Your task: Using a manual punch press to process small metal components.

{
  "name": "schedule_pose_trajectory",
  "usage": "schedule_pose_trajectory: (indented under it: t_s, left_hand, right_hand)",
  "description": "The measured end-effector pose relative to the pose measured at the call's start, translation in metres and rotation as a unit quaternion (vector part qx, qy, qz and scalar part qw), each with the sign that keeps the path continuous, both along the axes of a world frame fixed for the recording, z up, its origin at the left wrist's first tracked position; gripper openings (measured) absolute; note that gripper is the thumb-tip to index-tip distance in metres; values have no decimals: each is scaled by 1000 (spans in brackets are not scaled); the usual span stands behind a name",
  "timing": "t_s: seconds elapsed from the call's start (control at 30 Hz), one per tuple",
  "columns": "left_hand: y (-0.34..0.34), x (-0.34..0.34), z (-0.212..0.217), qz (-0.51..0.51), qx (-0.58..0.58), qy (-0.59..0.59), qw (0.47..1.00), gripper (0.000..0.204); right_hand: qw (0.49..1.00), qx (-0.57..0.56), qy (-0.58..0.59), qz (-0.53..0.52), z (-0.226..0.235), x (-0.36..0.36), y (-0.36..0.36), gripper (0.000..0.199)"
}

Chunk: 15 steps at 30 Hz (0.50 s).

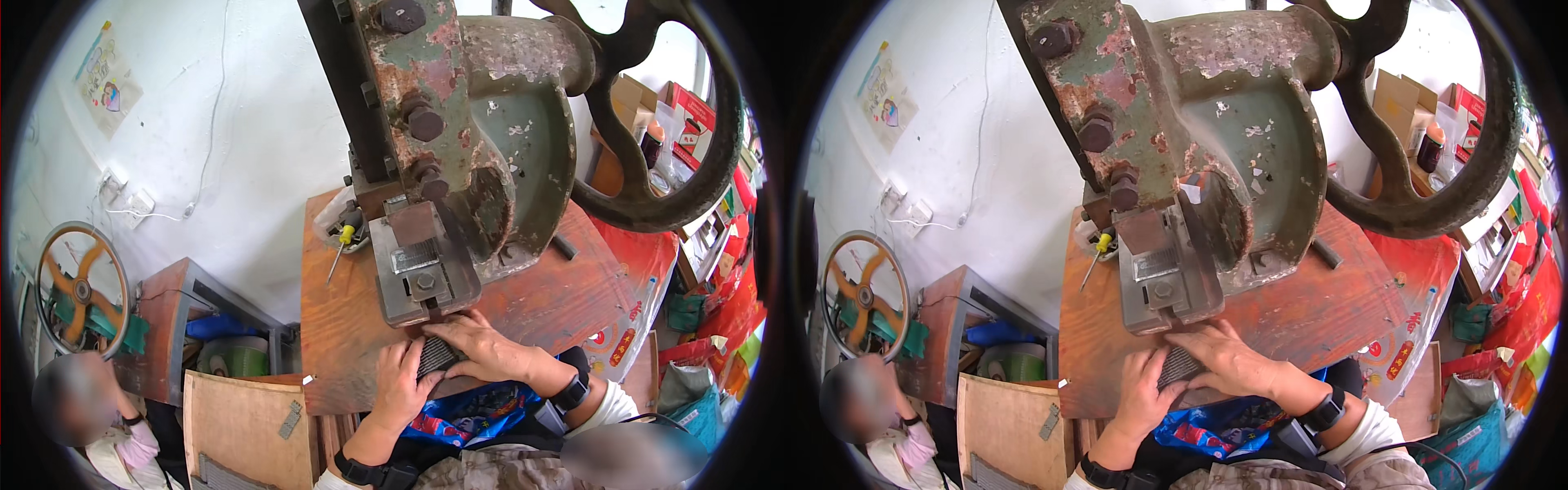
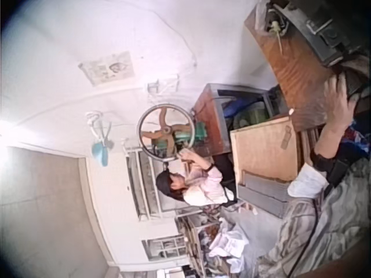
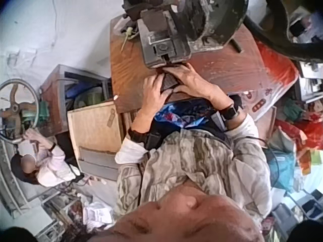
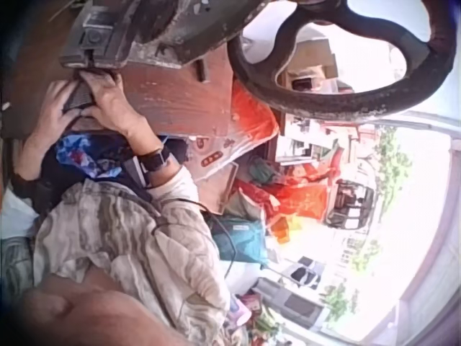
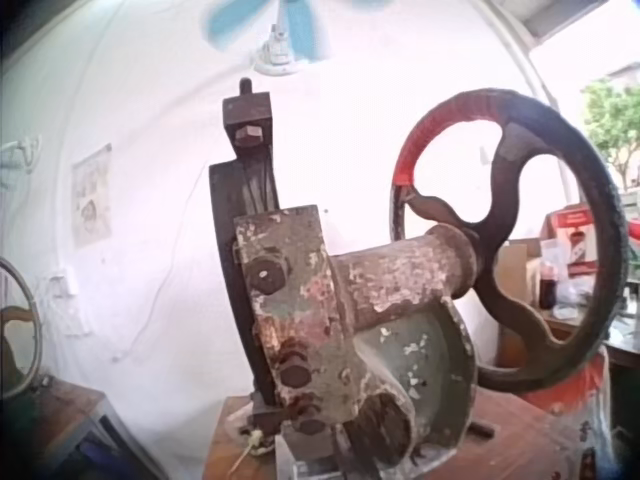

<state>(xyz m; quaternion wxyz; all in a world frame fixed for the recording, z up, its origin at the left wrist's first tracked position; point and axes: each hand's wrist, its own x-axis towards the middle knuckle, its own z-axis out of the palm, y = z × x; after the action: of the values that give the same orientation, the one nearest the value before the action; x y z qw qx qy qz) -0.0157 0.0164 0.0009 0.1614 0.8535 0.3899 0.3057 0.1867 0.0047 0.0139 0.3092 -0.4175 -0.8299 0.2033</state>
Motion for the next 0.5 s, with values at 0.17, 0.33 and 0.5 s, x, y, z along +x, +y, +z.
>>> schedule_pose_trajectory:
  t_s: [0.17,0.33,0.5]
  left_hand:
    - [5,-9,8,-54,-12,10,998,64]
    - [9,-12,6,-45,-42,-8,998,63]
    - [-5,-11,7,21,-30,17,999,56]
  right_hand:
    - [999,-32,34,-7,-8,0,11,66]
    - [1000,-15,10,-11,-3,-1,8,67]
    - [998,-15,60,-23,2,6,0,66]
